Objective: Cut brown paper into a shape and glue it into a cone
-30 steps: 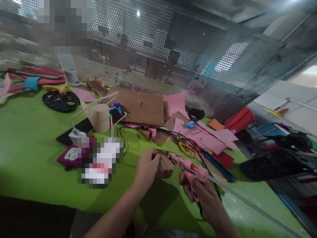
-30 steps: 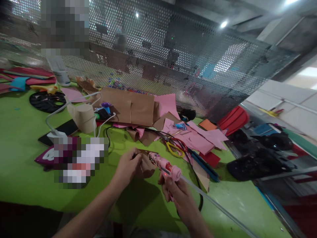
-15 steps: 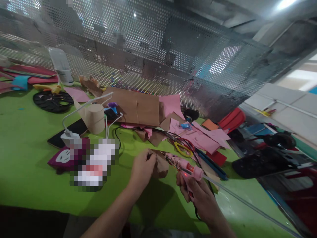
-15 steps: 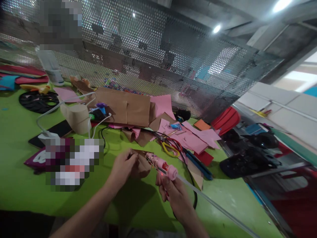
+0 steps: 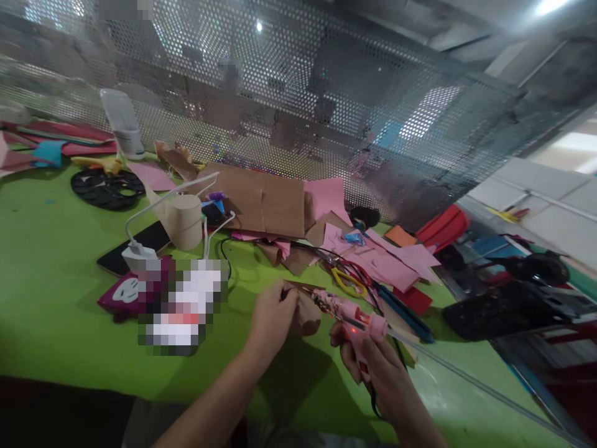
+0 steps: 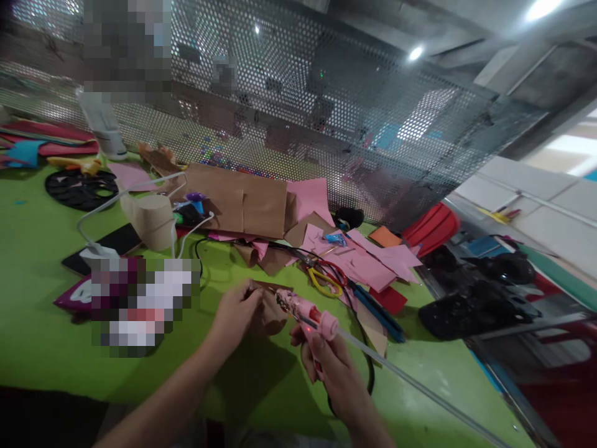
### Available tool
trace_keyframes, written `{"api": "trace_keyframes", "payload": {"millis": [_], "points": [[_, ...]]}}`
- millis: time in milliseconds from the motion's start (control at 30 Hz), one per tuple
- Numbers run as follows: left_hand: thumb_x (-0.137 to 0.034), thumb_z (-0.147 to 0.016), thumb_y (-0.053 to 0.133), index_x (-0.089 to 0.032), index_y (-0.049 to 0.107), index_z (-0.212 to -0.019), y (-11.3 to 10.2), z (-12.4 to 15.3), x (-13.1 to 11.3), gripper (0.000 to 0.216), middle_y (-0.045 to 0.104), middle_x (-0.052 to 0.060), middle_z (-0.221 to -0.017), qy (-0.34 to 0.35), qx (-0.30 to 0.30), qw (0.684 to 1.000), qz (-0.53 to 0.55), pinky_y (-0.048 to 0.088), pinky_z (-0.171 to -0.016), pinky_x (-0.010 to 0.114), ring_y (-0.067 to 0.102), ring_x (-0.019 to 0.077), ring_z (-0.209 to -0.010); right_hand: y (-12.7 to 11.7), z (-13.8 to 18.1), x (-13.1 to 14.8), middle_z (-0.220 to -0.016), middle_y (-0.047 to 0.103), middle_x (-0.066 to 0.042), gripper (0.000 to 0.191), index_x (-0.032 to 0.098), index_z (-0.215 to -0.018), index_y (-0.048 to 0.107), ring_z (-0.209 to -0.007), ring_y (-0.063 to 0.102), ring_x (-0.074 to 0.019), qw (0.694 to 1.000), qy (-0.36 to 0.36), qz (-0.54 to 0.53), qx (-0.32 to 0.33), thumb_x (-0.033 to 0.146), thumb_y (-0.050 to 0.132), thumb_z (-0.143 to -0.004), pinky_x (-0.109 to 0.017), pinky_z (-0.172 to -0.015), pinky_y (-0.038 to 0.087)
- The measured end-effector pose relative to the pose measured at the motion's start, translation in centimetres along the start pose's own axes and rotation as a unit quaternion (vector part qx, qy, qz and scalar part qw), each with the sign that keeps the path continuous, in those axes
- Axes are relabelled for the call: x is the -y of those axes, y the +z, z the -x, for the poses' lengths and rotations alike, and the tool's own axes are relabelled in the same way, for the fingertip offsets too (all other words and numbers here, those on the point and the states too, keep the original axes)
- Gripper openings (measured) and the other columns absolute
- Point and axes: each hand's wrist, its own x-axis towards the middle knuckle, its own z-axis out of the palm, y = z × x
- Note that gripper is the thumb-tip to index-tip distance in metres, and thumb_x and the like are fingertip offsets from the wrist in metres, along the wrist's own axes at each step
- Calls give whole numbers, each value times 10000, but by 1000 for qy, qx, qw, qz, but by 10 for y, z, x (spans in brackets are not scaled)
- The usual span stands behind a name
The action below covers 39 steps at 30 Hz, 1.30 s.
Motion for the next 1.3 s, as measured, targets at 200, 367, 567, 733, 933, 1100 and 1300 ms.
{"api": "trace_keyframes", "payload": {"millis": [200, 367, 567, 733, 933, 1100, 1300], "points": [[-217, -801, 463, -191, 525, -652, 1, 0, 1, 164, 551, -24, -631, 6, 1, 1000, 7, 352, -601, 240, 497, 138, -624, 0, -2, -3, -477, 448, 40, 446, 179, -788, 578, -407, 342, -87, 1000, -10, 27, -10, 607, 508, -890, -233, -421, 246], [-206, -803, 461, -194, 500, -633, -1, 2, -4, 175, 546, -22, -635, 2, 6, 1000, 3, 344, -607, 244, 497, 140, -638, 2, -6, 0, -576, 466, 27, 481, 177, -720, 541, -432, 369, -72, 999, -17, 29, -9, 626, 496, -888, -236, -440, 254], [-198, -805, 466, -193, 505, -641, -1, 0, -5, 169, 540, -23, -633, -10, 6, 1000, -9, 324, -592, 244, 482, 137, -627, 0, -6, -1, -604, 488, 15, 478, 178, -747, 552, -429, 362, -74, 1000, -18, 14, -5, 627, 487, -895, -240, -422, 236], [-203, -801, 466, -194, 491, -631, -1, 1, -5, 172, 528, -28, -620, -11, 6, 1000, -7, 319, -590, 244, 480, 136, -624, 1, -4, -1, -475, 443, 45, 437, 189, -836, 582, -410, 332, -101, 999, -15, 34, -4, 612, 491, -897, -253, -426, 250], [-200, -806, 456, -195, 476, -621, -4, 5, -10, 186, 527, -23, -632, -9, 6, 1000, 6, 325, -604, 251, 481, 142, -647, 4, -6, 1, -511, 443, 39, 470, 185, -712, 557, -416, 352, -86, 999, -14, 26, -16, 612, 490, -898, -248, -437, 232], [-200, -807, 455, -195, 491, -638, -3, 4, -10, 173, 538, -23, -647, -9, 7, 1000, 6, 323, -610, 250, 478, 141, -650, 0, -4, 0, -555, 465, 32, 483, 181, -736, 558, -420, 338, -81, 999, -25, 24, -21, 620, 458, -910, -250, -436, 229], [-220, -804, 459, -195, 513, -653, -2, 2, -6, 162, 549, -24, -644, -4, 7, 1000, 4, 328, -603, 241, 493, 140, -638, 0, -1, 1, -480, 438, 50, 432, 181, -904, 585, -430, 318, -103, 999, -15, 35, 3, 591, 451, -927, -255, -464, 252]]}}
